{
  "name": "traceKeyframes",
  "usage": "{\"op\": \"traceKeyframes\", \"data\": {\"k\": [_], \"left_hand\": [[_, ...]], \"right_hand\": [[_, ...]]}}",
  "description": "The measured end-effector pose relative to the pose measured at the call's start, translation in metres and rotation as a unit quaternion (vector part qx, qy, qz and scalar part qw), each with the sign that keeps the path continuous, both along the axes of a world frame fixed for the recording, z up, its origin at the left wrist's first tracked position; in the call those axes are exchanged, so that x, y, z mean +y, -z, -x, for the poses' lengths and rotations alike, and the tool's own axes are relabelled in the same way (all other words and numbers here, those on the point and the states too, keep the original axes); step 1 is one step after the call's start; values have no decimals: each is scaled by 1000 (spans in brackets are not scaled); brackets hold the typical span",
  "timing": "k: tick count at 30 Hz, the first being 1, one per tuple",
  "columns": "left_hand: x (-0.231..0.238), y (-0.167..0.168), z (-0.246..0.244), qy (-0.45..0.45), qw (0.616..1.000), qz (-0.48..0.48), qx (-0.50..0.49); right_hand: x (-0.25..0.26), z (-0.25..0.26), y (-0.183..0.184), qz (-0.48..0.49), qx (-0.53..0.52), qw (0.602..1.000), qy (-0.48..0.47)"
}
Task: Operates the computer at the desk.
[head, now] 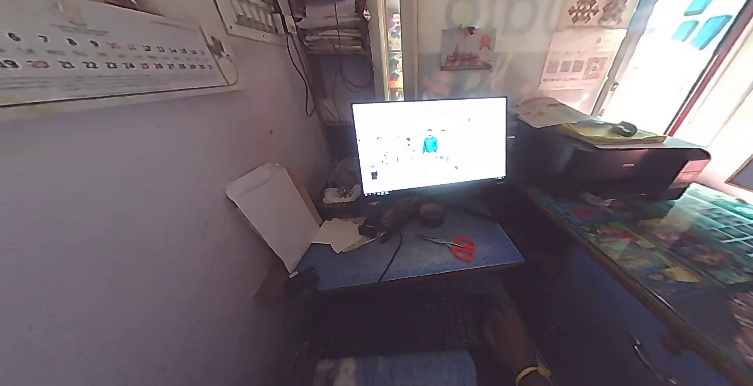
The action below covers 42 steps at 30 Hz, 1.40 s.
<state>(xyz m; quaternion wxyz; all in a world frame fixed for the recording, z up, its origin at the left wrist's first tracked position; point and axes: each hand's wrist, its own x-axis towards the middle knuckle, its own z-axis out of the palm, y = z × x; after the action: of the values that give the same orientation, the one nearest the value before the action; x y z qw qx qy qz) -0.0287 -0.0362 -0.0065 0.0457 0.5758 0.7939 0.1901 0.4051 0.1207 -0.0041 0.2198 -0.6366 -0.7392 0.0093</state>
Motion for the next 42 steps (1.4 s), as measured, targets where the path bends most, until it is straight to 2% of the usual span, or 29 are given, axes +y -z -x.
{"op": "traceKeyframes", "data": {"k": [4, 12, 17, 35, 42], "left_hand": [[0, 6, 1, -1, 1000, -19, 5], [2, -2, 0, -1, 1000, -3, -2], [-1, 0, 0, -4, 1000, -2, -3], [-3, 1, -1, -3, 1000, -14, 1], [8, 23, 7, 1, 999, -32, 24]], "right_hand": [[1, -1, 2, 29, -18, 999, -6], [0, 2, 1, -33, -7, 999, -38], [-1, 1, 0, -18, -9, 999, -40], [1, 0, 8, -67, -14, 996, -56], [-3, 1, -4, -34, -6, 998, -49]]}}
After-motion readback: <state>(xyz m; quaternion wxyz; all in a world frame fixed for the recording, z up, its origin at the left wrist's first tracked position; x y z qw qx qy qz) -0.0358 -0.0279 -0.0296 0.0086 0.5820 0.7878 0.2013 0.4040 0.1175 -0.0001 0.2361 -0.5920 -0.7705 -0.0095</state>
